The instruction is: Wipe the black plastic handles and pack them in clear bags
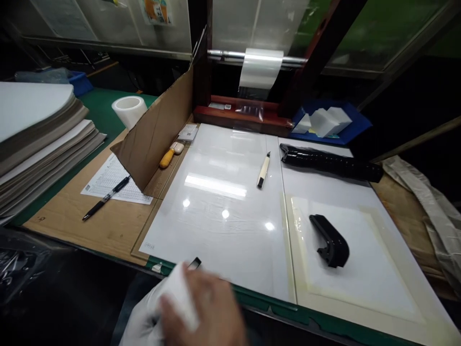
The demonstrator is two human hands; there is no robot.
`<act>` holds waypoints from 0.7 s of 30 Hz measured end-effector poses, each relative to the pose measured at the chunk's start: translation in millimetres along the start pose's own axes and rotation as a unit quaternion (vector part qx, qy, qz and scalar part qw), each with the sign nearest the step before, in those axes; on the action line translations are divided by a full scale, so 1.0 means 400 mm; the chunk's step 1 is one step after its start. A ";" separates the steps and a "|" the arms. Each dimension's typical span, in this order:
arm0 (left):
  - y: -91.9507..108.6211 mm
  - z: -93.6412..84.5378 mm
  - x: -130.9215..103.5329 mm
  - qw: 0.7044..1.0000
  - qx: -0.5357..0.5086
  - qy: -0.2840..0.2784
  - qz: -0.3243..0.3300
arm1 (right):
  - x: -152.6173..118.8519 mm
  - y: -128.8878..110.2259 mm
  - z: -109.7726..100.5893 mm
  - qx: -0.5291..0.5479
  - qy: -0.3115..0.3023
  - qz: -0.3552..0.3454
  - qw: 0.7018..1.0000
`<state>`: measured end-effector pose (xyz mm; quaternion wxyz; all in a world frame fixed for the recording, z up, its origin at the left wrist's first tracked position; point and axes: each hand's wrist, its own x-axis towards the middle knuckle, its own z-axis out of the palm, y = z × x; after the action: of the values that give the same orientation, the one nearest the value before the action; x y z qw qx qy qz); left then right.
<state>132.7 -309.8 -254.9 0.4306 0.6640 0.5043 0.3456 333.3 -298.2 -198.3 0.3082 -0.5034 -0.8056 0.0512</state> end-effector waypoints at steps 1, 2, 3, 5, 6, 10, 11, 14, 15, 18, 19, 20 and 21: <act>-0.006 0.005 -0.003 1.000 -0.006 0.001 -0.003 | 0.000 0.002 0.001 0.002 -0.002 -0.014 1.000; -0.011 0.010 -0.004 1.000 -0.008 0.005 -0.006 | 0.002 0.004 0.000 0.000 -0.003 -0.016 1.000; -0.014 0.014 -0.005 1.000 -0.010 0.008 -0.010 | 0.004 0.008 -0.001 -0.006 -0.005 -0.009 1.000; -0.019 0.022 -0.004 0.999 -0.029 0.017 -0.008 | 0.008 0.014 -0.003 -0.017 -0.016 0.009 1.000; -0.020 0.024 -0.003 0.999 -0.041 0.019 -0.007 | 0.009 0.017 -0.003 -0.014 -0.020 0.004 1.000; -0.016 0.028 -0.003 0.998 -0.052 0.023 -0.021 | 0.008 0.028 0.002 -0.010 -0.017 -0.015 1.000; -0.013 0.028 -0.003 0.998 -0.048 0.026 -0.030 | 0.008 0.029 0.004 -0.017 -0.017 -0.012 1.000; -0.004 0.027 -0.003 0.997 -0.054 0.035 -0.049 | 0.009 0.027 0.007 -0.013 -0.012 -0.050 0.999; -0.002 0.027 -0.002 0.997 -0.056 0.036 -0.049 | 0.010 0.025 0.007 -0.007 -0.010 -0.061 0.998; 0.000 0.028 0.001 0.997 -0.055 0.030 -0.050 | 0.018 0.021 -0.002 -0.020 -0.009 -0.021 1.000; 0.000 0.028 0.003 0.996 -0.063 0.031 -0.050 | 0.021 0.020 -0.006 -0.022 -0.009 -0.019 1.000; -0.001 0.028 0.004 0.996 -0.073 0.030 -0.050 | 0.022 0.019 -0.009 -0.018 -0.009 -0.031 0.999; -0.002 0.028 0.004 0.995 -0.079 0.028 -0.050 | 0.023 0.019 -0.011 -0.010 -0.010 -0.047 0.999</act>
<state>142.6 -310.5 -260.1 0.4843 0.5922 0.5194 0.3808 338.8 -287.7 -193.7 0.2975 -0.4674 -0.8318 0.0332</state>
